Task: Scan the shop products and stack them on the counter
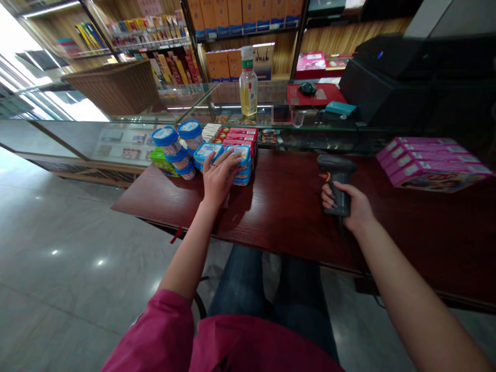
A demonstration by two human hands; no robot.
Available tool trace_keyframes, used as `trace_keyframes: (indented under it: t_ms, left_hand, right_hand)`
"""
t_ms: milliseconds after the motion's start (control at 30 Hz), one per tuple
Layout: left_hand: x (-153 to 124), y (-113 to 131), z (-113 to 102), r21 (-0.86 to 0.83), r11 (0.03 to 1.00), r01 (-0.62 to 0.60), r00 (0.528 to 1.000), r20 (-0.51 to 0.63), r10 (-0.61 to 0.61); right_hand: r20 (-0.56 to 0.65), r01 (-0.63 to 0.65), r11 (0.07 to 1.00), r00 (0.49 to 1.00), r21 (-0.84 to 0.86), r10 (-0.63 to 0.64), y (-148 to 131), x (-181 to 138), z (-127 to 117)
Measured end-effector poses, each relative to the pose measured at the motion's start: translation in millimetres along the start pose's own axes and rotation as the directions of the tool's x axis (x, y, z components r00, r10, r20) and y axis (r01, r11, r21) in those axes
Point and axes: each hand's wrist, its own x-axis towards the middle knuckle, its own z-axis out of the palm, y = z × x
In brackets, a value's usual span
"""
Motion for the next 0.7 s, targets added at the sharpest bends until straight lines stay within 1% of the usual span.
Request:
trace_keyframes:
  t_ms: [100, 133, 200, 233, 300, 333, 400, 467, 533, 567, 633, 700]
  left_hand:
    - [2, 2, -1, 0.060, 0.997, -0.040, 0.999, -0.018, 0.041]
    - [3, 2, -2, 0.106, 0.992, -0.064, 0.998, -0.022, 0.066]
    - [5, 0, -5, 0.265, 0.954, -0.141, 0.990, 0.015, 0.142]
    - [6, -2, -7, 0.368, 0.909, -0.196, 0.980, 0.052, 0.191]
    - [5, -6, -9, 0.563, 0.758, -0.329, 0.942, 0.140, 0.305]
    - [3, -8, -8, 0.636, 0.663, -0.395, 0.912, 0.182, 0.368]
    - [-2, -11, 2, 0.708, 0.501, -0.498, 0.836, 0.237, 0.496]
    - [-7, -11, 26, 0.696, 0.399, -0.596, 0.755, 0.317, 0.574]
    - [-10, -8, 62, 0.612, 0.354, -0.707, 0.681, 0.454, 0.575]
    - [-11, -6, 85, 0.552, 0.352, -0.756, 0.644, 0.527, 0.555]
    - [-11, -1, 135, 0.437, 0.384, -0.813, 0.581, 0.643, 0.499]
    - [-7, 4, 190, 0.361, 0.441, -0.822, 0.550, 0.706, 0.446]
  right_hand:
    - [0.005, 0.000, 1.000, 1.000, -0.015, 0.000, 1, 1, -1]
    - [0.004, 0.002, 1.000, 1.000, -0.018, -0.002, 1, 1, -1]
    - [-0.001, 0.009, 1.000, 1.000, -0.015, -0.009, 0, 1, -2]
    - [-0.005, 0.015, 1.000, 1.000, -0.010, -0.016, -1, 1, -4]
    - [-0.017, 0.043, 0.999, 0.999, 0.005, -0.043, -3, 1, -7]
    - [-0.026, 0.070, 0.998, 0.997, 0.009, -0.070, -5, 0, -10]
    - [-0.051, 0.142, 0.990, 0.989, 0.003, -0.142, -9, -4, -19]
    - [-0.088, 0.224, 0.974, 0.970, -0.018, -0.225, -16, -11, -34]
    - [-0.147, 0.292, 0.956, 0.944, -0.035, -0.294, -23, -21, -54]
    - [-0.189, 0.323, 0.945, 0.927, -0.043, -0.325, -27, -27, -67]
    - [-0.288, 0.382, 0.921, 0.876, -0.072, -0.386, -34, -40, -95]
    - [-0.393, 0.427, 0.898, 0.811, -0.109, -0.433, -40, -54, -126]
